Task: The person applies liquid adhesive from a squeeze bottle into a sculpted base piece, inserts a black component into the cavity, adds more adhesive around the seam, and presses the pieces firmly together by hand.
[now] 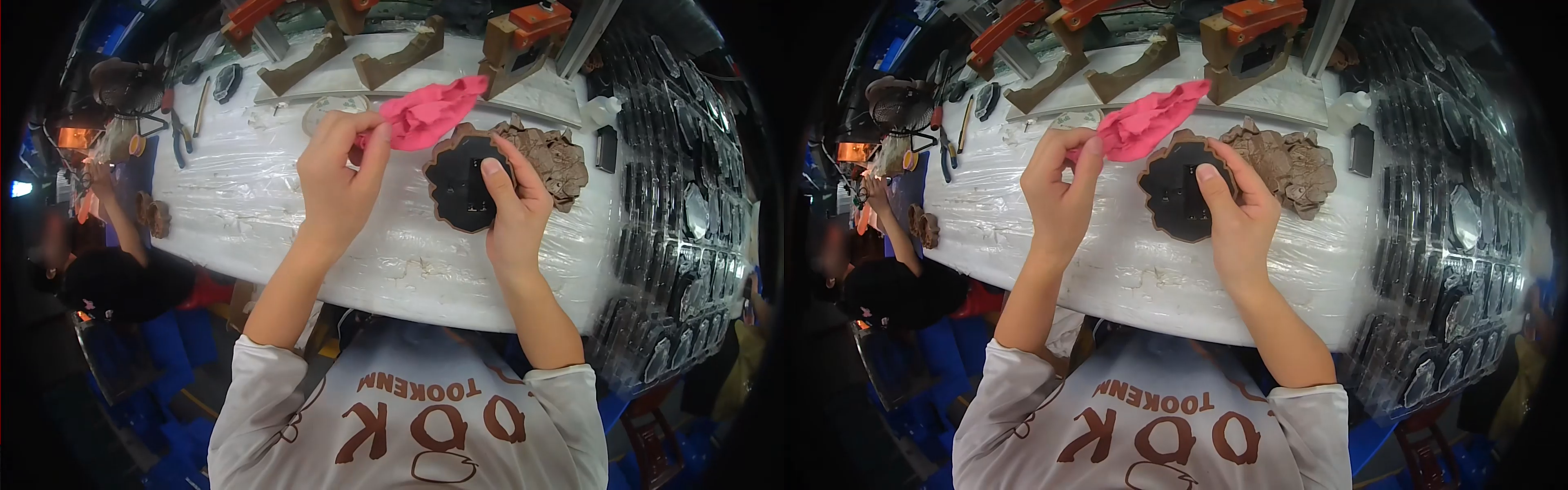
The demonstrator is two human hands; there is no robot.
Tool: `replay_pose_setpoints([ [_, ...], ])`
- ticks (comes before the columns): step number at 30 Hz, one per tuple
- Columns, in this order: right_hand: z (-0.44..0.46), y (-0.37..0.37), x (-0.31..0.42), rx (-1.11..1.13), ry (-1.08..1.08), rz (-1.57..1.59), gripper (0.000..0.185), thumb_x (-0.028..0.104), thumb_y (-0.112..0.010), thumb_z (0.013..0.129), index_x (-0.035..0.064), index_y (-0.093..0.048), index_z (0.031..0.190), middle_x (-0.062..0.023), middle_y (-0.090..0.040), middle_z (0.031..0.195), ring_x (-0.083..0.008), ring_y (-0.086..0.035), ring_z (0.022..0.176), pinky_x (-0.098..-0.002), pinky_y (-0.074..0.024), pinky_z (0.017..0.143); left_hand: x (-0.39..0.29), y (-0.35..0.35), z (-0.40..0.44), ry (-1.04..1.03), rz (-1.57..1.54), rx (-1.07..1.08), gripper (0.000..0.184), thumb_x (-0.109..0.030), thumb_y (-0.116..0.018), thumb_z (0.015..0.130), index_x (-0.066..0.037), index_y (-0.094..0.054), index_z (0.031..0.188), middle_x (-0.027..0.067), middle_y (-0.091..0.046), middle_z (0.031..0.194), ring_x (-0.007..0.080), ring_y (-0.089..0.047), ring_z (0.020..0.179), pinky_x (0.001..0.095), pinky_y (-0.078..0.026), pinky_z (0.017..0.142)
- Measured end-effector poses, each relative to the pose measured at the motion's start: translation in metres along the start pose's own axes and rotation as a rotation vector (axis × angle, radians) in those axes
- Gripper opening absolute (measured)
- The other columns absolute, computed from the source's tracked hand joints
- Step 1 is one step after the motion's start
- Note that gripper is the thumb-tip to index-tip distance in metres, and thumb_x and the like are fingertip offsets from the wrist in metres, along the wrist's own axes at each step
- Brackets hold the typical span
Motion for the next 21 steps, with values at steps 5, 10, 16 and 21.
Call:
replay_pose_setpoints([
  [5, 0.0, -0.003, -0.003, 0.012, 0.04, 0.018, 0.031, 0.004, -0.058, 0.084, -0.0041, -0.055, 0.114, -0.0062, -0.06, 0.103, -0.0092, -0.055, 0.09, -0.0217, -0.0423, 0.083, -0.016, -0.014, -0.004, -0.289, -0.013, 0.19, 0.02, 0.001, -0.061, 0.073, -0.003, -0.062, 0.092, 0.0088, -0.053, 0.076, 0.0218, -0.055, 0.065, 0.0285, -0.045, 0.056],
  [10, -0.001, 0.004, -0.005, 0.086, 0.049, -0.087, 0.022, 0.003, -0.057, 0.084, -0.0039, -0.058, 0.105, -0.004, -0.06, 0.098, -0.0087, -0.053, 0.088, -0.0211, -0.0407, 0.081, -0.017, -0.014, -0.003, -0.46, 0.13, 0.389, 0.035, 0.001, -0.061, 0.065, -0.005, -0.061, 0.099, 0.0066, -0.05, 0.077, 0.0226, -0.053, 0.069, 0.0316, -0.045, 0.059],
  [16, 0.0, 0.004, -0.009, 0.086, 0.065, -0.063, 0.022, 0.003, -0.058, 0.084, -0.0045, -0.059, 0.104, -0.0053, -0.06, 0.098, -0.0092, -0.054, 0.087, -0.0213, -0.0422, 0.08, -0.015, -0.001, 0.005, -0.614, 0.242, 0.475, 0.035, 0.0, -0.06, 0.064, -0.005, -0.061, 0.1, 0.0062, -0.049, 0.077, 0.0232, -0.052, 0.067, 0.0333, -0.044, 0.058],
  [21, 0.001, -0.002, 0.005, 0.042, 0.076, -0.066, 0.025, 0.006, -0.059, 0.084, -0.0038, -0.058, 0.107, -0.0051, -0.061, 0.096, -0.0083, -0.055, 0.085, -0.0208, -0.0436, 0.077, 0.007, 0.018, 0.027, -0.409, 0.401, 0.216, 0.027, 0.002, -0.057, 0.068, -0.002, -0.061, 0.095, 0.0082, -0.051, 0.077, 0.0262, -0.054, 0.069, 0.0357, -0.045, 0.06],
])
Point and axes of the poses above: each hand's wrist, its own z-axis towards the middle knuckle, its own y-axis out of the back of the hand, x = y × z, the point moved 2 cm from there along z, towards the middle knuckle
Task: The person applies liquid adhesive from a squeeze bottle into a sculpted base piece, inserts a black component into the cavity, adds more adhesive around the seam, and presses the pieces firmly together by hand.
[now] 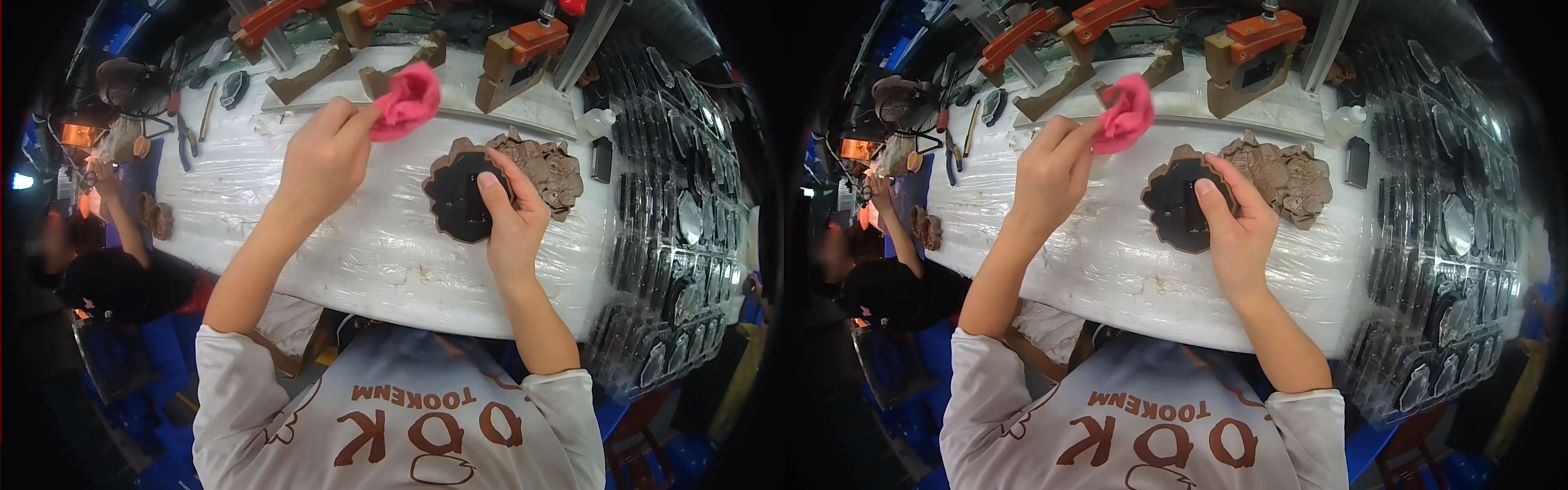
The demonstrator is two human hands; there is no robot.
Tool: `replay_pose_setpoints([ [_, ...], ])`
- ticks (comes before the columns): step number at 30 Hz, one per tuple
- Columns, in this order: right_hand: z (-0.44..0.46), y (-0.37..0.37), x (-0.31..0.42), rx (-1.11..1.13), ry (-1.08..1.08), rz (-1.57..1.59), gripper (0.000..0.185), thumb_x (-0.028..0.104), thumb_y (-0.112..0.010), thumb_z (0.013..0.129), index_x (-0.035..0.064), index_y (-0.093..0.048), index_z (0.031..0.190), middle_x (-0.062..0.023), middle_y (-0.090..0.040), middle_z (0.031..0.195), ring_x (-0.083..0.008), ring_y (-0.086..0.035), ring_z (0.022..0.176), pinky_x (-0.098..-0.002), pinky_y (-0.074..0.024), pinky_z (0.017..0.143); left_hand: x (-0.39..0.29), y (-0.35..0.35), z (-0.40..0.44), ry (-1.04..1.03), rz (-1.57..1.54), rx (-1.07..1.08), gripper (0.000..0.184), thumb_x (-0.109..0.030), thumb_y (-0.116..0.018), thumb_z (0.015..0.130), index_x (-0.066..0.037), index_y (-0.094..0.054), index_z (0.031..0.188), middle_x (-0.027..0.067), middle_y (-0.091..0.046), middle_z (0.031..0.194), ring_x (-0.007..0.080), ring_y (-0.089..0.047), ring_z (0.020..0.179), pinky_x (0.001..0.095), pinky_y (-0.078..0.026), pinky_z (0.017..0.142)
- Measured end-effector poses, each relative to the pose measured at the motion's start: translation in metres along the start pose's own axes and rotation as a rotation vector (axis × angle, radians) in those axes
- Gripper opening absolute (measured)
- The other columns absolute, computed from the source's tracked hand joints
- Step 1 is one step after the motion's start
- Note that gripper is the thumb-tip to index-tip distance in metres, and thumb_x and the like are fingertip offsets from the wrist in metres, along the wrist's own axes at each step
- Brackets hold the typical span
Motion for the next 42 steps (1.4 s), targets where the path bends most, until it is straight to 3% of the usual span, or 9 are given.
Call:
replay_pose_setpoints([
  [4, -0.003, 0.0, 0.005, 0.012, -0.012, -0.009, 0.029, 0.005, -0.06, 0.084, -0.0034, -0.057, 0.112, -0.0059, -0.061, 0.098, -0.0084, -0.055, 0.087, -0.0205, -0.0433, 0.079, -0.017, -0.008, -0.001, 0.01, 0.02, -0.056, 0.025, 0.001, -0.058, 0.068, -0.002, -0.061, 0.093, 0.0084, -0.05, 0.077, 0.0265, -0.055, 0.07, 0.0358, -0.046, 0.061],
  [13, -0.001, 0.006, 0.013, 0.015, 0.04, -0.066, 0.028, 0.006, -0.06, 0.083, -0.0035, -0.057, 0.109, -0.0051, -0.06, 0.096, -0.0081, -0.055, 0.084, -0.0199, -0.0433, 0.076, -0.021, -0.052, -0.018, 0.225, -0.433, 0.366, 0.036, 0.004, -0.06, 0.067, -0.006, -0.059, 0.101, 0.0113, -0.05, 0.089, 0.0285, -0.056, 0.084, 0.0386, -0.046, 0.069],
  [16, -0.001, 0.006, 0.013, 0.031, 0.028, -0.06, 0.029, 0.005, -0.059, 0.083, -0.0032, -0.057, 0.111, -0.0054, -0.06, 0.097, -0.0087, -0.055, 0.086, -0.0204, -0.043, 0.078, -0.026, -0.043, -0.008, 0.018, -0.073, 0.318, 0.026, -0.006, -0.062, 0.067, -0.001, -0.059, 0.093, 0.0126, -0.053, 0.095, 0.0284, -0.054, 0.093, 0.0379, -0.044, 0.08],
  [19, 0.0, 0.007, 0.012, 0.042, 0.025, -0.065, 0.03, 0.004, -0.058, 0.083, -0.003, -0.056, 0.113, -0.0055, -0.061, 0.097, -0.0091, -0.055, 0.087, -0.0206, -0.0432, 0.079, -0.018, -0.054, -0.005, -0.259, -0.084, 0.25, 0.025, -0.007, -0.059, 0.069, -0.001, -0.059, 0.094, 0.0127, -0.054, 0.104, 0.0276, -0.051, 0.102, 0.0365, -0.041, 0.087],
  [25, 0.001, 0.006, 0.01, 0.046, 0.008, -0.081, 0.03, 0.004, -0.059, 0.083, -0.0033, -0.056, 0.112, -0.0055, -0.061, 0.097, -0.0086, -0.055, 0.086, -0.0202, -0.0432, 0.079, -0.006, -0.073, 0.01, -0.162, 0.011, 0.379, 0.029, -0.006, -0.053, 0.071, 0.001, -0.056, 0.099, 0.0134, -0.054, 0.112, 0.029, -0.051, 0.106, 0.0365, -0.04, 0.091],
  [29, 0.004, 0.01, 0.009, 0.1, 0.054, -0.198, 0.028, 0.004, -0.059, 0.083, -0.0026, -0.058, 0.11, -0.0051, -0.061, 0.097, -0.0086, -0.055, 0.086, -0.0201, -0.0433, 0.078, -0.011, -0.055, 0.0, -0.217, -0.079, 0.281, 0.028, -0.002, -0.053, 0.076, 0.001, -0.056, 0.103, 0.014, -0.056, 0.113, 0.0265, -0.053, 0.106, 0.0345, -0.042, 0.09],
  [32, 0.004, 0.005, 0.019, 0.183, 0.118, -0.301, 0.026, 0.002, -0.061, 0.079, -0.0021, -0.06, 0.105, -0.0081, -0.061, 0.098, -0.0127, -0.057, 0.088, -0.0222, -0.0444, 0.077, -0.02, -0.035, -0.009, 0.524, -1.129, 0.016, 0.032, 0.005, -0.051, 0.083, 0.001, -0.053, 0.114, 0.0105, -0.056, 0.115, 0.0175, -0.05, 0.11, 0.0295, -0.039, 0.092],
  [35, 0.004, 0.003, 0.017, 0.262, 0.103, -0.357, 0.024, 0.001, -0.062, 0.077, -0.0012, -0.062, 0.102, -0.0091, -0.062, 0.097, -0.0146, -0.059, 0.087, -0.0234, -0.0452, 0.076, -0.047, -0.043, -0.014, 0.468, -1.131, 0.315, 0.036, 0.005, -0.054, 0.081, 0.002, -0.052, 0.117, 0.0096, -0.055, 0.114, 0.0176, -0.052, 0.106, 0.0281, -0.04, 0.091],
  [42, 0.011, 0.005, 0.008, 0.282, -0.152, -0.238, 0.043, -0.003, -0.064, 0.074, 0.0003, -0.052, 0.115, -0.0084, -0.06, 0.101, -0.0147, -0.057, 0.094, -0.0253, -0.0449, 0.082, -0.035, -0.064, -0.028, 0.703, -1.381, 0.282, 0.032, 0.003, -0.055, 0.082, 0.002, -0.054, 0.114, 0.01, -0.057, 0.11, 0.0159, -0.056, 0.099, 0.028, -0.043, 0.088],
])
Point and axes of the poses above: each hand's wrist, its own z-axis towards the middle knuckle, its own y-axis out of the back of the hand, x = y × z, the point moved 2 cm from there along z, towards the middle knuckle
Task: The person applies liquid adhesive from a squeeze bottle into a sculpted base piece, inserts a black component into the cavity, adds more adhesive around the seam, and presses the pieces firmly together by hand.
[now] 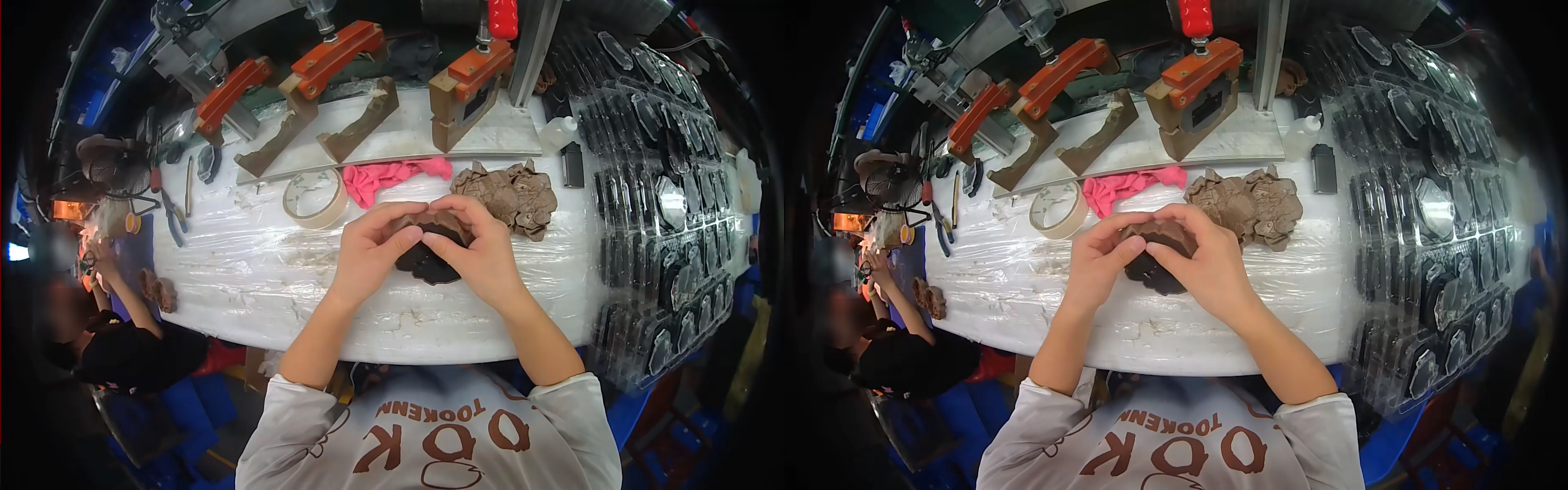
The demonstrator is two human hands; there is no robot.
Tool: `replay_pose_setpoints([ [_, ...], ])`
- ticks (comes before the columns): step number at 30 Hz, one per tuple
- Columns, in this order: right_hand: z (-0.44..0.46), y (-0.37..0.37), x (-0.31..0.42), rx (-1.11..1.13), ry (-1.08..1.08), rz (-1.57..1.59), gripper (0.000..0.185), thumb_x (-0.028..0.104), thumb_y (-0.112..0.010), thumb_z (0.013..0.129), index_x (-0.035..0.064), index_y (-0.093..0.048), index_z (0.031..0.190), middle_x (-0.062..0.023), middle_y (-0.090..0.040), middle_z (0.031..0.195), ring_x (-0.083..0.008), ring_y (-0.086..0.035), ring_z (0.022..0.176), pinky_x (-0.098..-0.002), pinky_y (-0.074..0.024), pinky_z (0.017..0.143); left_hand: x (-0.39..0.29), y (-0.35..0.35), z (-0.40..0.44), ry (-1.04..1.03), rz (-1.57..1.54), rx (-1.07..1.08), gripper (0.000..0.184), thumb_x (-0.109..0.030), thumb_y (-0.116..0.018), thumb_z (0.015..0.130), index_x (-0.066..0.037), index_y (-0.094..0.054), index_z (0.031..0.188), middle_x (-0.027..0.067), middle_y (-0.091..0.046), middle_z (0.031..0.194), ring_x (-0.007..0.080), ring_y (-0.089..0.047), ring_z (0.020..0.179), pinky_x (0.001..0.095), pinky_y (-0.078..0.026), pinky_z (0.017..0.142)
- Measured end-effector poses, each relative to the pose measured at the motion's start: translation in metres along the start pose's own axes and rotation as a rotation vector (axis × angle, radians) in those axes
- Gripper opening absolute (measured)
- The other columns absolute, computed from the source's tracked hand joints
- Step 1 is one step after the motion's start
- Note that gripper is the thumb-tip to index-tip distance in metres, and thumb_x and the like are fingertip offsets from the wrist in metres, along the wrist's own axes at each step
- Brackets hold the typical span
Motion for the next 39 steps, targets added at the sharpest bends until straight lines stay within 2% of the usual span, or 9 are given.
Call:
replay_pose_setpoints([
  [8, 0.005, -0.012, -0.009, -0.03, 0.124, 0.113, 0.048, -0.005, -0.065, 0.074, 0.0006, -0.046, 0.118, -0.0091, -0.049, 0.117, -0.0159, -0.05, 0.106, -0.0271, -0.0423, 0.088, 0.003, 0.005, -0.006, -0.255, -0.18, -0.328, 0.021, 0.003, -0.058, 0.081, 0.0, -0.052, 0.1, 0.0071, -0.055, 0.104, 0.0144, -0.056, 0.092, 0.0254, -0.045, 0.08],
  [11, 0.003, -0.007, -0.002, -0.108, 0.027, 0.333, 0.046, -0.006, -0.065, 0.072, 0.0007, -0.049, 0.114, -0.0089, -0.05, 0.113, -0.017, -0.051, 0.105, -0.0279, -0.0428, 0.088, 0.003, 0.006, -0.007, -0.206, -0.231, -0.236, 0.023, 0.002, -0.06, 0.079, -0.002, -0.048, 0.098, 0.0048, -0.053, 0.098, 0.0128, -0.055, 0.088, 0.0238, -0.044, 0.079],
  [15, 0.003, -0.001, -0.009, -0.014, 0.169, 0.047, 0.033, -0.003, -0.069, 0.068, 0.0016, -0.061, 0.1, -0.0061, -0.052, 0.104, -0.0133, -0.057, 0.091, -0.0234, -0.0481, 0.075, 0.004, 0.006, -0.004, 0.038, -0.059, 0.0, 0.023, -0.003, -0.06, 0.081, -0.003, -0.049, 0.101, 0.0051, -0.052, 0.099, 0.0114, -0.055, 0.083, 0.024, -0.045, 0.076],
  [17, 0.002, 0.001, -0.001, 0.044, 0.248, -0.301, 0.037, -0.001, -0.071, 0.067, 0.0044, -0.062, 0.103, -0.006, -0.052, 0.103, -0.0156, -0.057, 0.092, -0.0245, -0.0483, 0.076, 0.004, 0.003, 0.0, -0.272, 0.322, 0.102, 0.028, -0.008, -0.059, 0.083, -0.001, -0.051, 0.109, 0.0057, -0.055, 0.103, 0.0118, -0.056, 0.084, 0.0248, -0.046, 0.076],
  [18, 0.003, 0.003, -0.002, 0.061, 0.304, -0.355, 0.038, -0.001, -0.07, 0.067, 0.006, -0.062, 0.103, -0.0061, -0.051, 0.105, -0.0174, -0.056, 0.092, -0.0258, -0.0481, 0.076, 0.002, 0.001, -0.006, 0.048, 0.136, 0.161, 0.038, -0.008, -0.057, 0.086, 0.001, -0.047, 0.121, 0.0068, -0.055, 0.112, 0.013, -0.053, 0.098, 0.0251, -0.042, 0.086],
  [24, 0.004, -0.006, -0.001, 0.009, 0.239, -0.033, 0.028, -0.002, -0.065, 0.071, 0.0036, -0.063, 0.098, -0.0071, -0.053, 0.104, -0.018, -0.056, 0.093, -0.0272, -0.0473, 0.075, -0.003, -0.002, -0.01, -0.159, 0.171, -0.068, 0.031, -0.009, -0.059, 0.083, -0.002, -0.054, 0.113, 0.0107, -0.061, 0.098, 0.0175, -0.059, 0.089, 0.0272, -0.046, 0.079],
  [33, 0.001, -0.01, -0.005, -0.096, 0.353, -0.368, 0.021, 0.0, -0.063, 0.075, 0.0026, -0.064, 0.095, -0.0087, -0.056, 0.105, -0.0164, -0.057, 0.075, -0.0249, -0.0457, 0.068, 0.002, -0.011, -0.01, -0.295, 0.384, -0.177, 0.025, -0.006, -0.056, 0.084, -0.002, -0.057, 0.108, 0.0121, -0.061, 0.096, 0.0213, -0.061, 0.085, 0.0285, -0.047, 0.074],
  [37, 0.002, -0.009, -0.013, -0.045, 0.37, -0.333, 0.019, -0.002, -0.062, 0.075, 0.005, -0.067, 0.091, -0.0066, -0.054, 0.104, -0.0102, -0.049, 0.063, -0.0225, -0.0422, 0.061, 0.012, -0.008, -0.006, -0.181, 0.174, -0.137, 0.023, -0.006, -0.056, 0.084, -0.001, -0.058, 0.106, 0.0126, -0.062, 0.094, 0.022, -0.061, 0.082, 0.0278, -0.047, 0.073],
  [39, 0.001, -0.01, -0.009, -0.049, 0.334, -0.31, 0.018, -0.003, -0.061, 0.075, 0.006, -0.069, 0.089, -0.0054, -0.053, 0.105, -0.0088, -0.046, 0.062, -0.0218, -0.0408, 0.06, 0.006, -0.007, -0.006, -0.136, 0.124, -0.077, 0.023, -0.004, -0.054, 0.085, 0.003, -0.055, 0.107, 0.0086, -0.062, 0.097, 0.0116, -0.058, 0.087, 0.023, -0.045, 0.078],
])
Point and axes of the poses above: each hand's wrist, its own z-axis towards the middle knuckle, its own y-axis out of the back of the hand, x = y × z, the point moved 2 cm from there along z, towards the middle knuckle
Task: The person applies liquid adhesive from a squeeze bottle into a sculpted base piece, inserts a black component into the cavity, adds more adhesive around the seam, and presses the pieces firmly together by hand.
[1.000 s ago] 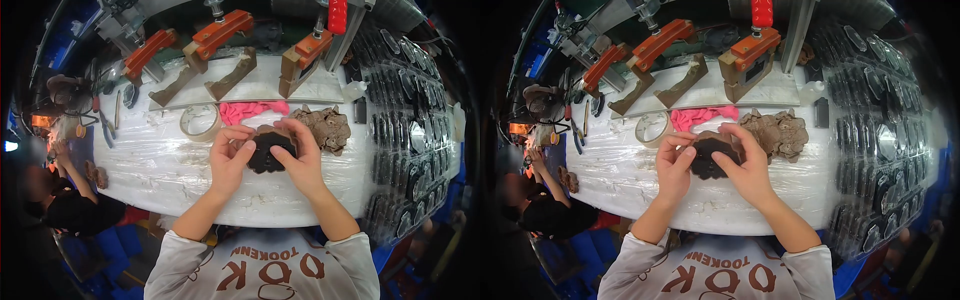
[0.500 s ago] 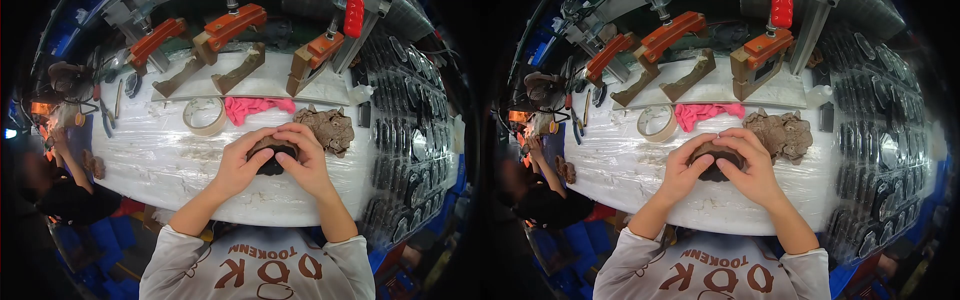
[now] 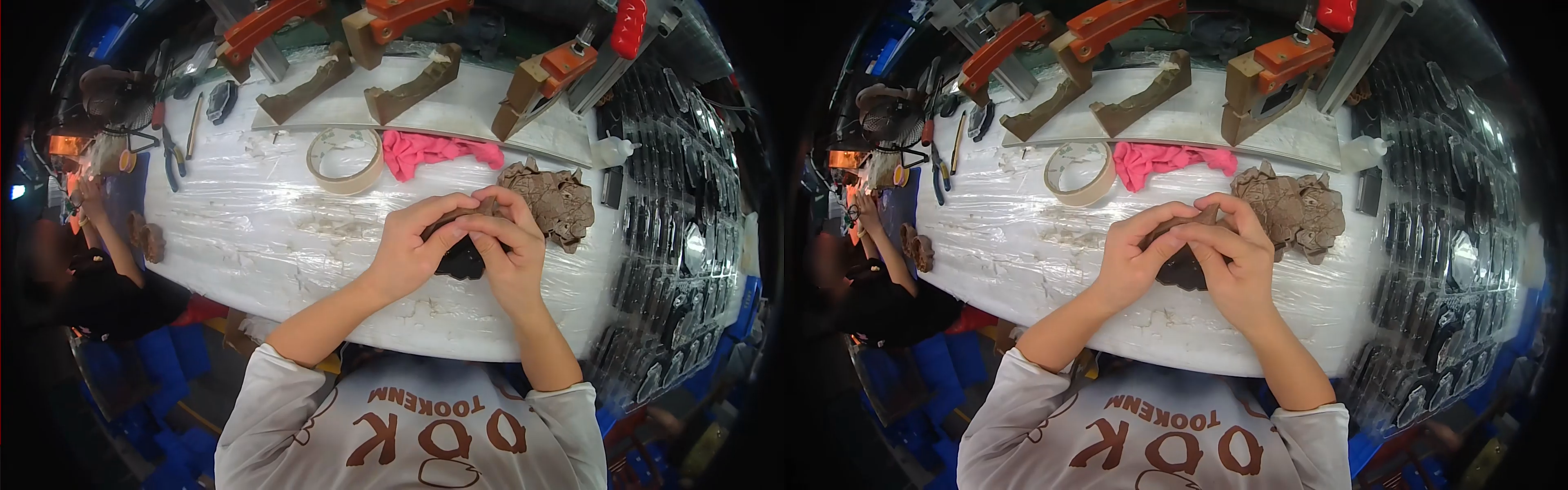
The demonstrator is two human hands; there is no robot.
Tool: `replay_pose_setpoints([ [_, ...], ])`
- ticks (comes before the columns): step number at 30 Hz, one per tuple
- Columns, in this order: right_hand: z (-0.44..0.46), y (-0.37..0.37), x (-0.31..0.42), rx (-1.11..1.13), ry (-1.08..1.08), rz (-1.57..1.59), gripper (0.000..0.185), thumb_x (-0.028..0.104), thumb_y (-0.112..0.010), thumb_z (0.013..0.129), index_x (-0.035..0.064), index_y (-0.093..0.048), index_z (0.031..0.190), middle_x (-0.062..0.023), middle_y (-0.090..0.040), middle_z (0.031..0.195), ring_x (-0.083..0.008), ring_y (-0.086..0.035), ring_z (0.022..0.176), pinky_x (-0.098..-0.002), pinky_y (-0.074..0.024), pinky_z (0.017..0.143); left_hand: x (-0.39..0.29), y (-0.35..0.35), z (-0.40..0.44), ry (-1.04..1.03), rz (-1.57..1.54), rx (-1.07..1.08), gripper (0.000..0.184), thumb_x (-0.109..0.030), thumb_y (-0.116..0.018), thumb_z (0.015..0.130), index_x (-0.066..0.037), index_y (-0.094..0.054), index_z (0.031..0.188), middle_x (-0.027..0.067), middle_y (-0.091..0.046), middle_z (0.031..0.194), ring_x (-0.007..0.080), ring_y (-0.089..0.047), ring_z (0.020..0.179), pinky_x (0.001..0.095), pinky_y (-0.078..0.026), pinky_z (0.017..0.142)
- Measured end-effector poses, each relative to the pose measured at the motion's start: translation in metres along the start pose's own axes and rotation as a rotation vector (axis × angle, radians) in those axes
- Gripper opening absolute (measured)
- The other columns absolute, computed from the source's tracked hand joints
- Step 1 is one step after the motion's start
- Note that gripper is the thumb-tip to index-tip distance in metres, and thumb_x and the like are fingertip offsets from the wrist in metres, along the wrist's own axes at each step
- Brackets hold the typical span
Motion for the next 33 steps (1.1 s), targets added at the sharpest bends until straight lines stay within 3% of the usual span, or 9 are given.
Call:
replay_pose_setpoints([
  [2, 0.0, 0.001, 0.002, 0.04, -0.002, 0.033, 0.017, -0.001, -0.059, 0.078, 0.0011, -0.065, 0.094, -0.0081, -0.05, 0.111, -0.0137, -0.051, 0.086, -0.0237, -0.0411, 0.078, -0.002, 0.0, 0.0, -0.046, 0.038, -0.024, 0.023, -0.005, -0.056, 0.083, 0.001, -0.057, 0.105, 0.0098, -0.063, 0.094, 0.0146, -0.059, 0.084, 0.025, -0.046, 0.075],
  [5, 0.004, -0.002, 0.004, -0.05, -0.037, 0.198, 0.022, 0.0, -0.059, 0.079, -0.001, -0.061, 0.101, -0.0094, -0.051, 0.111, -0.0167, -0.051, 0.096, -0.0256, -0.0412, 0.084, -0.007, 0.003, 0.0, -0.093, 0.088, -0.048, 0.022, -0.007, -0.058, 0.082, -0.001, -0.058, 0.103, 0.0108, -0.063, 0.092, 0.0166, -0.06, 0.081, 0.0269, -0.047, 0.073],
  [8, 0.002, -0.002, -0.002, 0.043, -0.079, 0.174, 0.027, 0.003, -0.06, 0.08, -0.0027, -0.057, 0.106, -0.0107, -0.05, 0.112, -0.0199, -0.051, 0.103, -0.0282, -0.0407, 0.088, -0.003, 0.006, 0.0, -0.062, 0.061, -0.04, 0.021, -0.007, -0.058, 0.082, 0.0, -0.058, 0.102, 0.0106, -0.063, 0.092, 0.0156, -0.06, 0.081, 0.0266, -0.047, 0.073],
  [9, 0.003, -0.003, -0.001, -0.005, -0.05, 0.117, 0.026, 0.0, -0.062, 0.076, 0.0022, -0.061, 0.102, -0.0108, -0.054, 0.108, -0.0203, -0.057, 0.094, -0.0282, -0.0459, 0.078, 0.001, 0.007, -0.001, -0.033, 0.017, -0.028, 0.021, -0.006, -0.057, 0.082, 0.0, -0.057, 0.102, 0.0107, -0.063, 0.092, 0.0154, -0.06, 0.082, 0.0265, -0.047, 0.074],
  [16, 0.005, -0.005, 0.0, 0.024, 0.036, -0.152, 0.023, 0.003, -0.061, 0.077, 0.0032, -0.062, 0.1, -0.0106, -0.055, 0.108, -0.0221, -0.056, 0.095, -0.029, -0.045, 0.08, 0.002, 0.011, -0.002, 0.117, -0.073, -0.015, 0.03, -0.006, -0.057, 0.085, 0.0, -0.051, 0.114, 0.0073, -0.06, 0.101, 0.0103, -0.055, 0.092, 0.0234, -0.044, 0.081],
  [20, 0.004, -0.003, -0.003, 0.06, -0.061, 0.045, 0.024, -0.002, -0.062, 0.075, 0.0029, -0.064, 0.099, -0.0086, -0.053, 0.106, -0.0178, -0.054, 0.094, -0.0255, -0.0439, 0.077, -0.005, 0.013, -0.001, 0.06, 0.107, 0.035, 0.03, -0.006, -0.058, 0.084, -0.001, -0.054, 0.113, 0.0075, -0.062, 0.098, 0.0093, -0.055, 0.088, 0.0228, -0.045, 0.078],
  [26, 0.008, -0.003, -0.004, 0.079, -0.057, 0.065, 0.024, -0.005, -0.062, 0.074, 0.0027, -0.065, 0.096, -0.0062, -0.051, 0.098, -0.0143, -0.052, 0.088, -0.0233, -0.0433, 0.075, 0.003, 0.01, 0.0, 0.095, -0.03, 0.012, 0.028, -0.005, -0.058, 0.083, 0.001, -0.056, 0.11, 0.005, -0.063, 0.096, 0.008, -0.055, 0.086, 0.0219, -0.045, 0.078],
  [28, 0.007, -0.004, -0.003, 0.095, -0.09, 0.035, 0.021, 0.001, -0.063, 0.077, 0.0001, -0.064, 0.098, -0.0081, -0.051, 0.102, -0.0165, -0.049, 0.093, -0.0253, -0.0389, 0.083, 0.004, 0.012, 0.001, 0.113, -0.041, 0.024, 0.028, -0.004, -0.058, 0.083, 0.001, -0.056, 0.11, 0.0047, -0.063, 0.096, 0.0079, -0.055, 0.086, 0.0219, -0.045, 0.078],
  [33, 0.008, -0.004, -0.002, 0.072, -0.026, -0.018, 0.022, 0.0, -0.063, 0.075, 0.0022, -0.065, 0.097, -0.0069, -0.051, 0.098, -0.0159, -0.051, 0.089, -0.0246, -0.0411, 0.078, 0.001, 0.011, 0.001, 0.118, -0.122, 0.043, 0.028, -0.004, -0.058, 0.083, 0.002, -0.056, 0.111, 0.0045, -0.062, 0.097, 0.0078, -0.055, 0.087, 0.0219, -0.045, 0.079],
])
Point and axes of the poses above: each hand's wrist, its own z-axis towards the middle knuckle, its own y-axis out of the back of the hand, x = y × z, the point moved 2 cm from there along z, towards the middle knuckle
